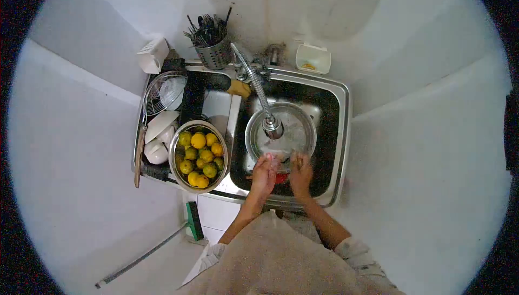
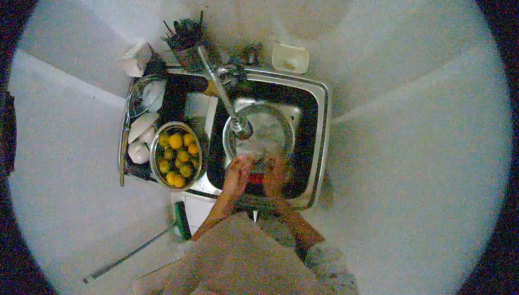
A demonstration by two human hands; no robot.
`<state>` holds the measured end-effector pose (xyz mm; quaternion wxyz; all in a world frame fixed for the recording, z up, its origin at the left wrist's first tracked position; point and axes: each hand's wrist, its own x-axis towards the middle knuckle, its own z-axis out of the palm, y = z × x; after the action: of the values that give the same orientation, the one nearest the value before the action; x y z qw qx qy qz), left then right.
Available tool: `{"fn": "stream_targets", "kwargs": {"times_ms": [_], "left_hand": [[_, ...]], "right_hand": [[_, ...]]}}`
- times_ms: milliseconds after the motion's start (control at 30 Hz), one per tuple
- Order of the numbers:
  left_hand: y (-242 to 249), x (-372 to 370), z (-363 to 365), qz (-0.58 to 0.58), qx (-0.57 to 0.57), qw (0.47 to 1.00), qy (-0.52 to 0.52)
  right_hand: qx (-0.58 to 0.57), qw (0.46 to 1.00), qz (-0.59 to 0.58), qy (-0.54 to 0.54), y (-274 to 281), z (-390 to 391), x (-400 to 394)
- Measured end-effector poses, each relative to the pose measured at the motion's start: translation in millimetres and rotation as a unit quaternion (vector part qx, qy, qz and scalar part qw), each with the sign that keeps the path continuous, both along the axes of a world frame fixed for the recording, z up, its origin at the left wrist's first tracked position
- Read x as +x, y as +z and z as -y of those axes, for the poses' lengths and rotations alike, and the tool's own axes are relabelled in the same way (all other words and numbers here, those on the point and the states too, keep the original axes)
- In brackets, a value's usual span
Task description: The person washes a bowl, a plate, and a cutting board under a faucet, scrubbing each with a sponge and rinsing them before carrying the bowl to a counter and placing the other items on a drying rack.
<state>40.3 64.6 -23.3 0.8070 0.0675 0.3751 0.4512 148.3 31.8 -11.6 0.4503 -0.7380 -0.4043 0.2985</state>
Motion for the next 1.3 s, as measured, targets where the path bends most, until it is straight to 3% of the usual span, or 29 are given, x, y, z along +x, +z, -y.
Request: {"fn": "stream_targets", "kwargs": {"times_ms": [33,67,100,167,200,267,400,467,500,533,567,600,667,700,733,767,867,900,933,967,1000,1067,1100,1167,1200,1267,1300], "left_hand": [[-15,2,-1,-0.001,0.014,1.0,-0.015],[-24,3,0,-0.004,0.026,0.999,-0.031],[-19,7,2,-0.004,0.025,0.999,-0.031],[-2,16,8,0.005,-0.011,1.0,0.008],[-4,18,6,0.008,-0.027,0.999,0.017],[-7,15,4,-0.02,0.005,1.0,0.01],[-23,9,-13,-0.036,0.105,0.994,0.0],[-39,15,-21,-0.03,0.103,0.994,0.01],[-43,19,-25,-0.027,0.101,0.994,0.018],[-42,22,-27,-0.026,0.102,0.994,0.022],[-39,25,-27,-0.017,0.043,0.999,0.001],[-35,27,-27,-0.009,-0.015,1.0,-0.018],[-17,31,-23,0.0,0.006,1.0,0.023],[-11,32,-21,0.013,0.027,0.998,0.054],[-53,29,-23,-0.073,0.017,0.996,0.049],[-52,24,-26,-0.077,0.02,0.995,0.061],[-44,6,-37,-0.199,0.047,0.977,-0.053],[-51,3,-43,-0.199,0.047,0.978,-0.046],[-66,2,-47,-0.188,0.056,0.979,-0.054],[-75,2,-48,-0.176,0.063,0.98,-0.065],[-61,6,-47,-0.175,0.06,0.981,-0.063],[-14,18,-48,-0.023,-0.041,0.999,-0.003],[-21,19,-47,-0.021,-0.042,0.999,-0.003],[-42,20,-43,0.187,-0.145,0.972,-0.009],[-4,11,-48,0.095,-0.124,0.988,-0.011],[-38,10,-46,0.114,-0.105,0.987,-0.03],[-55,13,-42,0.129,-0.083,0.987,-0.042]], "right_hand": [[0.022,0.997,0.064,-0.038,-2,11,-11],[0.061,0.976,0.206,0.037,-17,18,-17],[0.059,0.976,0.206,0.038,-18,12,-14],[0.127,0.912,0.36,0.147,-18,-6,-6],[0.128,0.912,0.36,0.148,-17,-8,-2],[0.023,0.984,0.165,0.069,-15,-12,12],[-0.07,0.976,0.198,0.055,-45,20,48],[-0.083,0.949,0.294,0.071,-57,29,54],[-0.08,0.949,0.297,0.073,-50,19,49],[0.033,0.955,0.289,0.063,-34,2,34],[0.146,0.949,0.274,0.052,-24,-12,23],[0.148,0.95,0.27,0.057,-27,-23,19],[0.104,0.802,0.551,0.206,-47,-49,7],[0.116,0.802,0.546,0.212,-65,-62,11],[-0.03,0.904,0.362,0.224,-90,-74,26],[-0.179,0.945,0.157,0.226,-114,-86,40],[-0.136,0.96,0.151,0.191,-180,-67,55],[-0.134,0.959,0.152,0.197,-161,-66,49],[-0.138,0.974,-0.051,0.174,-119,-57,42],[-0.14,0.947,-0.252,0.141,-80,-47,33],[-0.143,0.947,-0.251,0.142,-51,-45,26],[-0.055,0.983,-0.014,0.176,-13,-53,14],[-0.057,0.983,-0.012,0.176,-13,-52,11],[-0.007,0.904,0.255,0.342,-12,-49,8],[-0.012,0.905,0.258,0.338,6,-50,8],[-0.107,0.84,0.318,0.427,59,-58,8],[-0.112,0.84,0.319,0.423,46,-57,6]]}}
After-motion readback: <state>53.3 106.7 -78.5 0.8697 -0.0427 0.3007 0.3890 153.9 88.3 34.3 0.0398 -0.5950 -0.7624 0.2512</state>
